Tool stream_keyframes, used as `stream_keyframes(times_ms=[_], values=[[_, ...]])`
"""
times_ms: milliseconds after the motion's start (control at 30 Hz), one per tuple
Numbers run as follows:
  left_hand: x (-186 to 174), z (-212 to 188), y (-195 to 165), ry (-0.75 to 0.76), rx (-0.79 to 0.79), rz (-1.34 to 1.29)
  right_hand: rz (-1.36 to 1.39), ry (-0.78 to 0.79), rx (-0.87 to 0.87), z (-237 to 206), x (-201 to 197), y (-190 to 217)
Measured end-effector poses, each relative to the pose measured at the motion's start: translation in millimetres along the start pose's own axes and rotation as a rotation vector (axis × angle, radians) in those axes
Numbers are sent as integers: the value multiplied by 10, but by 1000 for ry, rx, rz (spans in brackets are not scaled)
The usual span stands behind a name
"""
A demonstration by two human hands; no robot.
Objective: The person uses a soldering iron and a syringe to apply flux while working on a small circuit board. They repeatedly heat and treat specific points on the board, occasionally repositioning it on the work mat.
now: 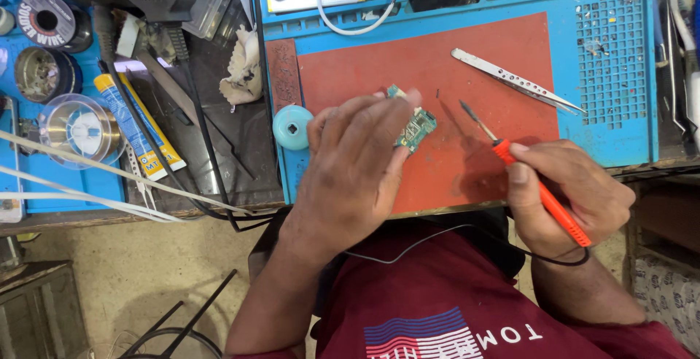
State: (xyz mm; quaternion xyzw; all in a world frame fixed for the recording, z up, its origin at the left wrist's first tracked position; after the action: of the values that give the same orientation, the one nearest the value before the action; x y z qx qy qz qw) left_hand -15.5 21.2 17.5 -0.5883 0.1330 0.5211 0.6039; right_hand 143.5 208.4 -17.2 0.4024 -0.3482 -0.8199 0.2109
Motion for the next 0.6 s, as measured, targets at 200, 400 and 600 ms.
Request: stream_keyframes(times_ms=[200,400,600], values=[[18,-120,-289,82,362,-142,182,-93,145,-127,-2,-127],[-63,-259,-239,-119,260,-172,-77,255,-133,152,-38,90],[-112,-506,-94,-313,114,-445,-201,539,-212,678,150,283]])
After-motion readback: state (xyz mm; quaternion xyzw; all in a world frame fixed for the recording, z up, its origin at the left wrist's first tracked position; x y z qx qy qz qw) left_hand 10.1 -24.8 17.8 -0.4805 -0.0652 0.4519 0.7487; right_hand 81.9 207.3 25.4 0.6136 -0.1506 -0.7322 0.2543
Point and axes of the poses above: each hand's wrist, its own z-axis towards the middle knuckle, its own x-axis out of the palm, y = z × x, the point moved 3 cm from there along z, towards the middle knuckle, and after that the axes turned 8 degrees about y, right-handed, at the moved point
